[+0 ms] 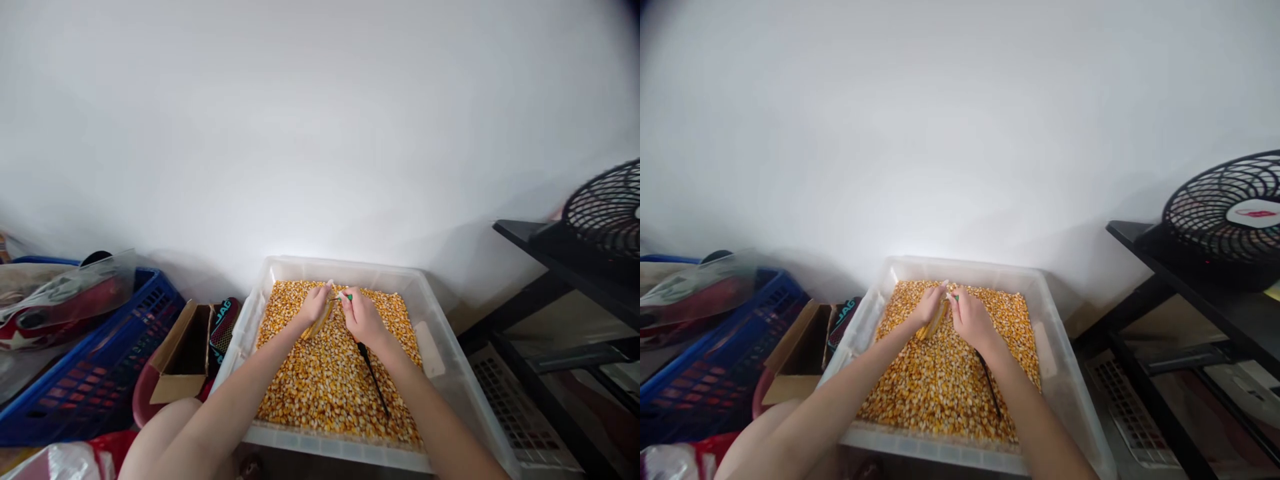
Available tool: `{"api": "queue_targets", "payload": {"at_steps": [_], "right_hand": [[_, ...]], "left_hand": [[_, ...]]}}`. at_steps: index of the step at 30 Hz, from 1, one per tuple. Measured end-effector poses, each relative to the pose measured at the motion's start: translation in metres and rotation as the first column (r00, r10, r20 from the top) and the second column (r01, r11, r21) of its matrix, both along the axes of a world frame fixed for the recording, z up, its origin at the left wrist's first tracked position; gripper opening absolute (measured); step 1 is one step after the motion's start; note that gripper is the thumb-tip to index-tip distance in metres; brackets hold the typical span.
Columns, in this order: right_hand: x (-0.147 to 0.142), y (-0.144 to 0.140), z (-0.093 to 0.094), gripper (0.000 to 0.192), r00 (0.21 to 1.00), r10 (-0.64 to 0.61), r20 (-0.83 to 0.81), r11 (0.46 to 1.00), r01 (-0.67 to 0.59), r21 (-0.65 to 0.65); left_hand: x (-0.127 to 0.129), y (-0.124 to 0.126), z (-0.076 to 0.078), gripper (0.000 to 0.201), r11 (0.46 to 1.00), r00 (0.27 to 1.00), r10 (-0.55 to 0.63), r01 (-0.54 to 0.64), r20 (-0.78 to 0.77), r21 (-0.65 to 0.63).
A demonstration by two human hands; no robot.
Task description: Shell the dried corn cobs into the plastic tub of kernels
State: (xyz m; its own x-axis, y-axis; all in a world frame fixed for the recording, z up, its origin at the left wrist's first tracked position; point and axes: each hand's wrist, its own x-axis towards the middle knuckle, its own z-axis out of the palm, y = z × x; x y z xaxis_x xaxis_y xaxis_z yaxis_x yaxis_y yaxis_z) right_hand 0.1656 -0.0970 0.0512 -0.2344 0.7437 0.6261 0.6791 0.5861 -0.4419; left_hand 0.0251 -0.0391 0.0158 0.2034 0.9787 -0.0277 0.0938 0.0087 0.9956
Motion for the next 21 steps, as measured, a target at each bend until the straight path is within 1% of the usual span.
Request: {"api": "queue_targets", "payload": {"at_steps": [4,9,13,18,21], "right_hand": [[0.0,0.001,-0.002,0.012,1.0,-0.008,-0.018,1.0,0.008,0.016],[-0.002,0.003,-0.006,0.014,1.0,0.002,-0.026,0.999,-0.003,-0.032],[-0.001,0.004,-0.01,0.014,0.997,0.014,-0.078,0.998,-0.018,-0.054],[0.0,0.004,-0.011,0.014,0.995,0.015,-0.096,0.998,-0.021,-0.062],[-0.003,0.005,-0.012,0.014,0.993,0.017,-0.114,0.996,-0.027,-0.088]], "left_hand": [[-0.001,0.002,-0.002,0.05,0.999,0.997,-0.043,0.045,0.056,-0.03],[0.0,0.003,-0.005,0.049,0.997,0.993,-0.065,0.068,0.101,-0.027],[0.0,0.003,-0.005,0.048,0.997,0.989,-0.066,0.071,0.134,-0.037],[-0.001,0.003,-0.003,0.047,0.997,0.99,-0.058,0.063,0.13,-0.039],[-0.001,0.004,-0.003,0.049,0.998,0.995,-0.054,0.056,0.082,-0.022]]}}
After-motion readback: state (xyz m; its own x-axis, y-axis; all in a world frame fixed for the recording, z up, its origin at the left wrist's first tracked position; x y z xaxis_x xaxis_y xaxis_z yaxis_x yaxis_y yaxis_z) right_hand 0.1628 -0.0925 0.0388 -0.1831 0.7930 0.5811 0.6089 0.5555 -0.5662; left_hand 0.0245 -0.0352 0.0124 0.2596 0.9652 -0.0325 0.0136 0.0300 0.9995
